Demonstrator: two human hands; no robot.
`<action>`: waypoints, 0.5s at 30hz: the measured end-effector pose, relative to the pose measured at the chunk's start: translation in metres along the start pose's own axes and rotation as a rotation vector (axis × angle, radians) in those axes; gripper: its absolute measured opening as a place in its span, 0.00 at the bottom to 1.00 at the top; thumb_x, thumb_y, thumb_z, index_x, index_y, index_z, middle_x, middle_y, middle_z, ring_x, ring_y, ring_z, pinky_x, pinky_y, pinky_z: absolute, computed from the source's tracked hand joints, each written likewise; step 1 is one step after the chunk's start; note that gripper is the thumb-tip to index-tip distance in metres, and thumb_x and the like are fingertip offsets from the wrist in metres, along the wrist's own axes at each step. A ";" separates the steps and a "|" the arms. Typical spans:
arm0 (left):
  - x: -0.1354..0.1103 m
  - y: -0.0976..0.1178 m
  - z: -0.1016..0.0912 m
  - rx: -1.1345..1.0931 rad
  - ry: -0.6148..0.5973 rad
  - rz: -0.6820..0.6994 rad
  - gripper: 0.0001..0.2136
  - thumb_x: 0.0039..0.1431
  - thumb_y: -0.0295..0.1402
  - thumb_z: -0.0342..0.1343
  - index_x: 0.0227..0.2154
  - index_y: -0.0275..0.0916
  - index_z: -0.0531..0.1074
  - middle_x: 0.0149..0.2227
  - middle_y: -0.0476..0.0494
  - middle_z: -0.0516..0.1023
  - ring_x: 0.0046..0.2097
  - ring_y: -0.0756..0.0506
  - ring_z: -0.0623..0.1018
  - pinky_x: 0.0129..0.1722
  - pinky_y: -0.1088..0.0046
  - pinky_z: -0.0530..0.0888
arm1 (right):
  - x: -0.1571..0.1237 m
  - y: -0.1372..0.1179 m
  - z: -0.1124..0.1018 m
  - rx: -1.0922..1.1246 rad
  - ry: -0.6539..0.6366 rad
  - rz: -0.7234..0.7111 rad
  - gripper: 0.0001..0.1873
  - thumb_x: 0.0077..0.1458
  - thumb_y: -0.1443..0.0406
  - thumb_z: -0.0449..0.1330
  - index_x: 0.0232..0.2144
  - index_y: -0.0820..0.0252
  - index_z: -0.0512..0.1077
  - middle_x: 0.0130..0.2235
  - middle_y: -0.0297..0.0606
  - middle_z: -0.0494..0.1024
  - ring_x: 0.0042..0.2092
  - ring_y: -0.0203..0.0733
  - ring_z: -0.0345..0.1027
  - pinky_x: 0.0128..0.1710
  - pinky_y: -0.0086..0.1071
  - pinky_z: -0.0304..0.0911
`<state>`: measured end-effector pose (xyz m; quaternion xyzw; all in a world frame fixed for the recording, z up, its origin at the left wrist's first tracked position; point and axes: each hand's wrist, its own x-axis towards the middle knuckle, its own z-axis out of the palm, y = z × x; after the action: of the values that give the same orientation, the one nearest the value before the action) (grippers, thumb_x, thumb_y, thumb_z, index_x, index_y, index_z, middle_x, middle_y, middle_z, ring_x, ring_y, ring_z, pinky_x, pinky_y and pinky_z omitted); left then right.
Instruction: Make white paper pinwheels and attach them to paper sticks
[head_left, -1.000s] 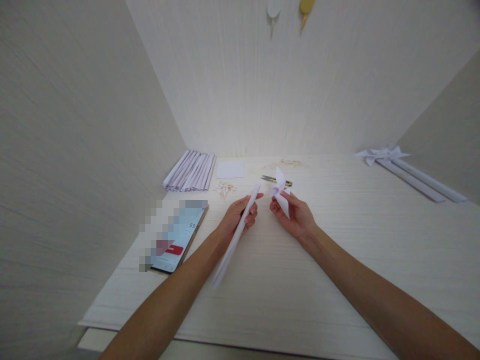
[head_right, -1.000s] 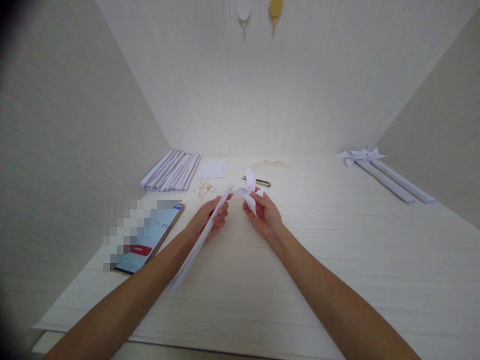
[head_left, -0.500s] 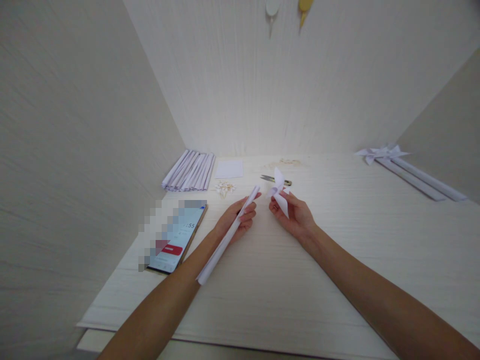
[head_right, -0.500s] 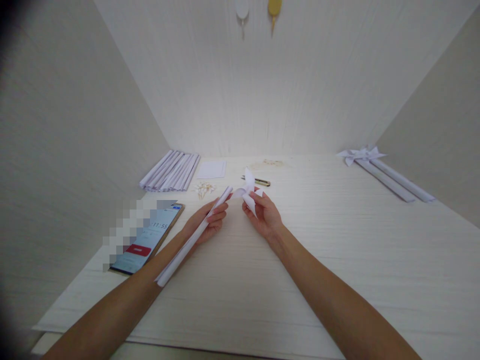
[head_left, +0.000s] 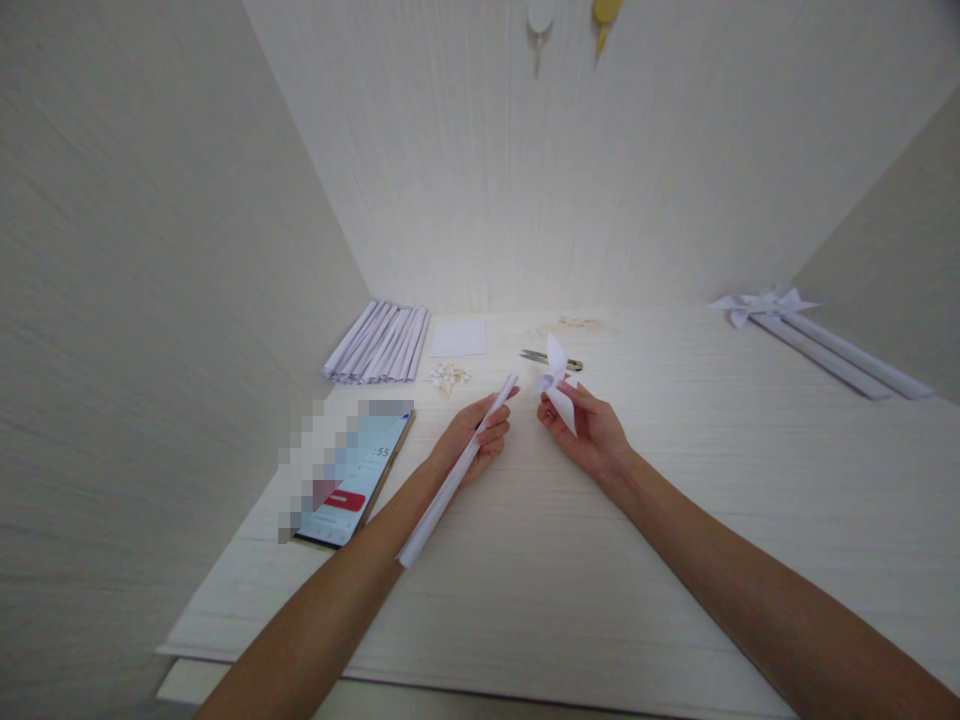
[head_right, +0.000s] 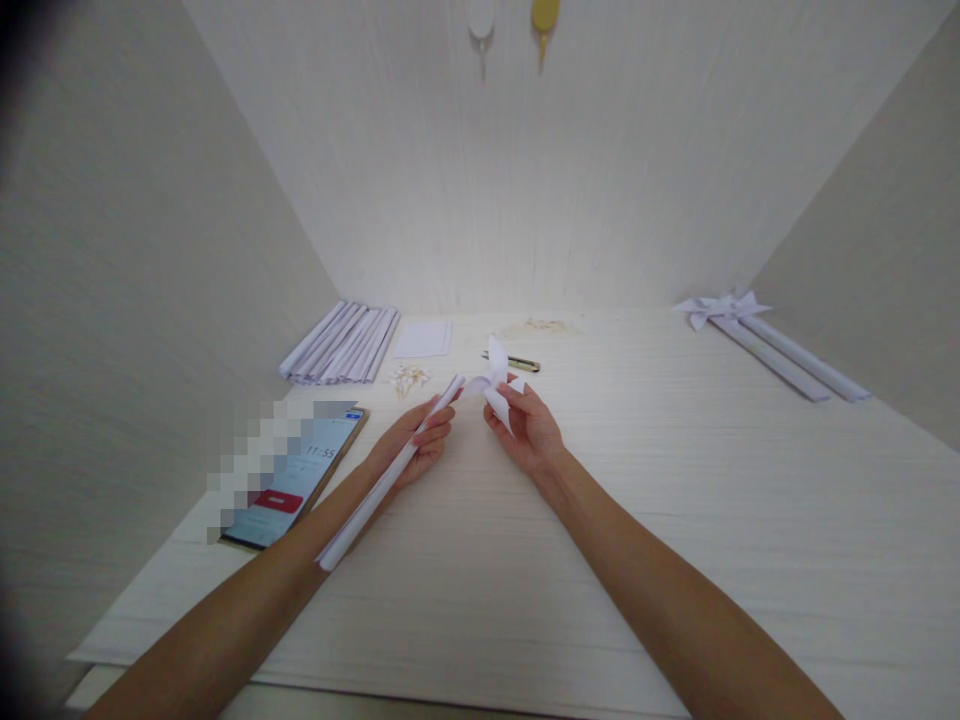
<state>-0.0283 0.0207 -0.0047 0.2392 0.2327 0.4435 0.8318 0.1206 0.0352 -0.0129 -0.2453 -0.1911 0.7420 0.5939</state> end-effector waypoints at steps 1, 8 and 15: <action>0.000 0.000 0.000 0.015 0.006 0.006 0.09 0.55 0.25 0.42 0.35 0.31 0.67 0.16 0.57 0.53 0.13 0.60 0.52 0.09 0.87 0.47 | 0.000 0.000 0.000 0.002 0.000 0.002 0.09 0.36 0.73 0.61 0.23 0.58 0.67 0.24 0.27 0.71 0.25 0.28 0.63 0.23 0.22 0.61; 0.003 -0.008 0.001 0.342 0.108 0.115 0.09 0.48 0.28 0.51 0.34 0.34 0.67 0.13 0.59 0.56 0.11 0.60 0.54 0.09 0.86 0.48 | 0.001 0.001 -0.003 0.033 -0.016 0.012 0.08 0.38 0.74 0.60 0.23 0.59 0.68 0.24 0.29 0.72 0.25 0.29 0.63 0.23 0.22 0.62; 0.002 -0.019 0.010 0.637 0.096 0.155 0.10 0.40 0.25 0.53 0.30 0.34 0.66 0.23 0.52 0.69 0.22 0.55 0.70 0.19 0.81 0.66 | 0.004 0.001 -0.011 0.009 -0.097 0.050 0.05 0.40 0.70 0.60 0.23 0.61 0.66 0.21 0.31 0.72 0.24 0.32 0.65 0.27 0.26 0.65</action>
<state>-0.0100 0.0110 -0.0088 0.4831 0.3799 0.4211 0.6670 0.1252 0.0391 -0.0232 -0.2110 -0.2103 0.7685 0.5663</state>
